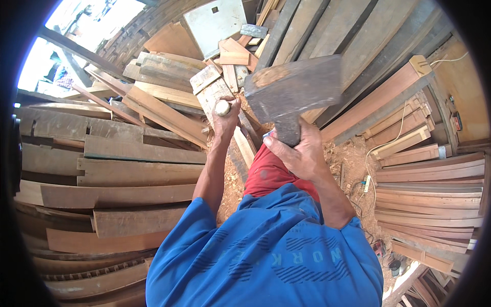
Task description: The person uses a power planer to smooth a wooden plank, then measures and marks it with a ruler and pencil. They place the plank among other pieces and later use a chisel and mallet to carve and shape the wood on a workbench.
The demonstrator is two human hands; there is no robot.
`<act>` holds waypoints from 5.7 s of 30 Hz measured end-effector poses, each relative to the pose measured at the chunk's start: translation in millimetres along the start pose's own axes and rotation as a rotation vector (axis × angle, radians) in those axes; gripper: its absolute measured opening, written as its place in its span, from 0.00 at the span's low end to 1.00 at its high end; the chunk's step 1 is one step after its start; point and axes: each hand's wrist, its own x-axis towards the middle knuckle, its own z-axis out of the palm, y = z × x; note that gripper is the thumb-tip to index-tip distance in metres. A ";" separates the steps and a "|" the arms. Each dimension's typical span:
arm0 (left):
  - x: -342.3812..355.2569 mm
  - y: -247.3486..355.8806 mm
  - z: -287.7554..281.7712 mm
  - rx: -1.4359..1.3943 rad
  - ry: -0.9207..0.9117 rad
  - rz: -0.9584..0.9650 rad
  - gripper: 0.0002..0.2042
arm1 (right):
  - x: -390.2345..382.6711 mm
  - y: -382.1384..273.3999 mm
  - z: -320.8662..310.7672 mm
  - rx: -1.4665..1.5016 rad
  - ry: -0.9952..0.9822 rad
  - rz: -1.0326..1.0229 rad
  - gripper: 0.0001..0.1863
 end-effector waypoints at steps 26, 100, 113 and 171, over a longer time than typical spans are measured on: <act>2.1 -35.0 6.2 -0.107 -0.177 0.174 0.05 | 16.8 -39.8 -15.1 0.203 0.253 -0.317 0.11; 20.2 -30.3 23.5 0.020 -0.220 0.172 0.04 | 46.8 6.2 -24.1 0.013 0.238 -0.007 0.08; 0.1 -24.0 16.6 0.053 -0.244 0.213 0.04 | 59.5 7.9 -5.8 -0.012 0.240 -0.054 0.09; -40.9 -58.9 -8.6 -0.057 -0.207 0.218 0.18 | 104.5 44.6 43.3 -0.661 0.095 -0.934 0.26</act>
